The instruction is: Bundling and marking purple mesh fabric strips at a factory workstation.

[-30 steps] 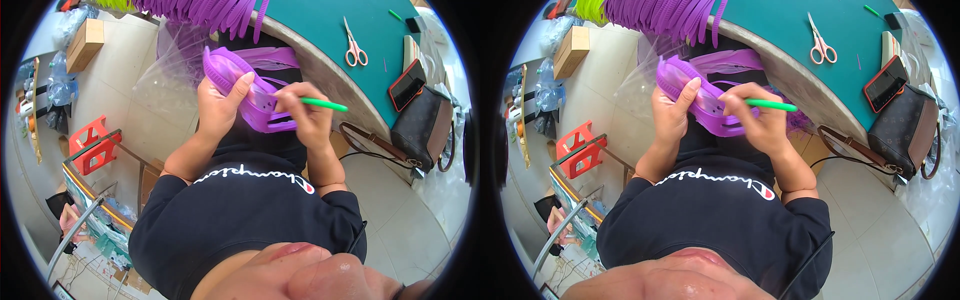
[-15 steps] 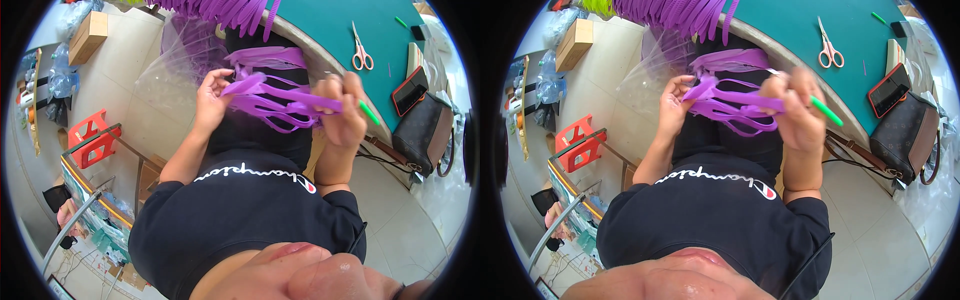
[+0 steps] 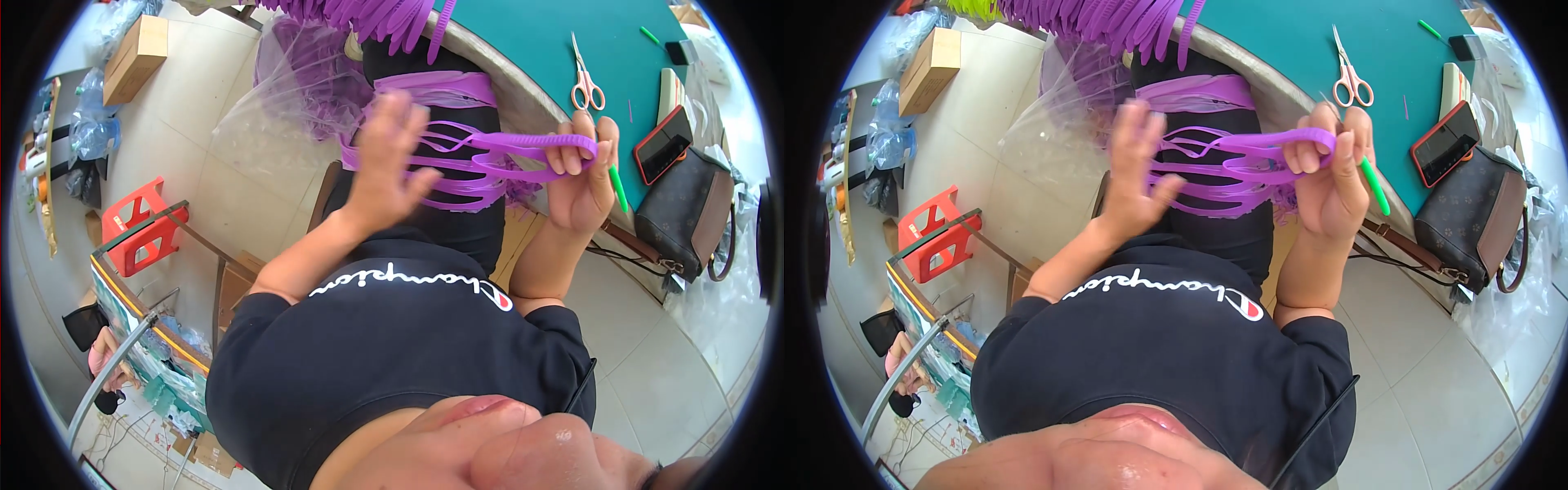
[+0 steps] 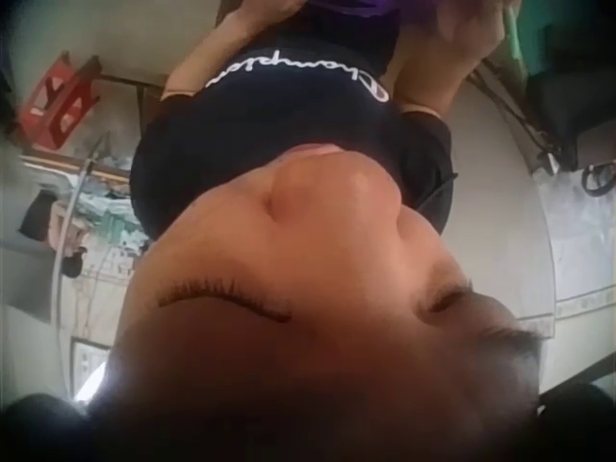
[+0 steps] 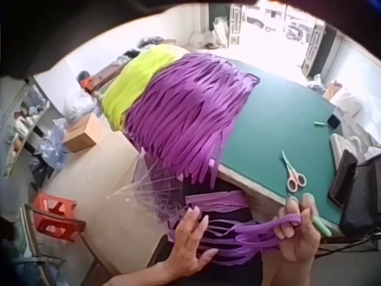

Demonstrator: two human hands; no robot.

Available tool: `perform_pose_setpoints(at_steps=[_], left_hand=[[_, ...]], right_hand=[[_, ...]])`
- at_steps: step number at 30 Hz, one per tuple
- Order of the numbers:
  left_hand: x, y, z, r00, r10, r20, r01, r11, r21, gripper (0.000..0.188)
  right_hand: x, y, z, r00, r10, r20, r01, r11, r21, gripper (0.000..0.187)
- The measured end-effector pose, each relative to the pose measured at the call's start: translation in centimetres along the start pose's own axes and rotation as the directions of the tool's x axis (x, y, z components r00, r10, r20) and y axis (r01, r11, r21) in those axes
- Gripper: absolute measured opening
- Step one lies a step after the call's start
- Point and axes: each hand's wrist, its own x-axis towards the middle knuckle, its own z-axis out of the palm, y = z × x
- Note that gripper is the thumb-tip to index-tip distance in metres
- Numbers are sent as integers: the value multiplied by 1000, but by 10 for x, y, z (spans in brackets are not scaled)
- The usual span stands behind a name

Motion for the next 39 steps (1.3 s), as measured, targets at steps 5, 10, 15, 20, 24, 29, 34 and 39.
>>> perform_pose_setpoints(at_steps=[5, 10, 15, 20, 24, 29, 34, 39], left_hand=[[10, 14, 40, 997, 76, 7, -75, 996, -50, 62], [23, -7, 35, 988, 53, -144, -54, 999, -5, 27], [14, -27, 28, 980, 44, -193, -36, 998, 43, 25], [9, -34, 23, 982, 38, -185, -19, 994, 108, 27], [10, -28, 18, 991, -21, -136, 30, 997, 70, 32], [9, 16, 8, 987, 31, -160, -54, 988, -143, 49], [-9, 18, 58, 986, 111, -123, -146, 931, -335, 75], [-19, 2, 67, 971, 2, 239, -60, 970, 236, 92]], right_hand=[[-1, 10, 7, 998, -15, -59, 12, 999, -46, 16], [-4, 16, 1, 997, 33, -64, -34, 999, -2, 18], [-6, -9, -16, 994, -66, -92, 73, 995, 73, 17], [-13, -33, -36, 967, -162, -197, 191, 972, 137, 14], [-13, -22, -30, 963, -202, -177, 226, 965, 131, 15], [-8, 22, -9, 994, -74, -76, 77, 996, 38, 18], [-2, 25, -7, 990, -72, -123, 80, 995, 64, 20], [-3, 11, -18, 990, -103, -101, 117, 984, 137, 16]])
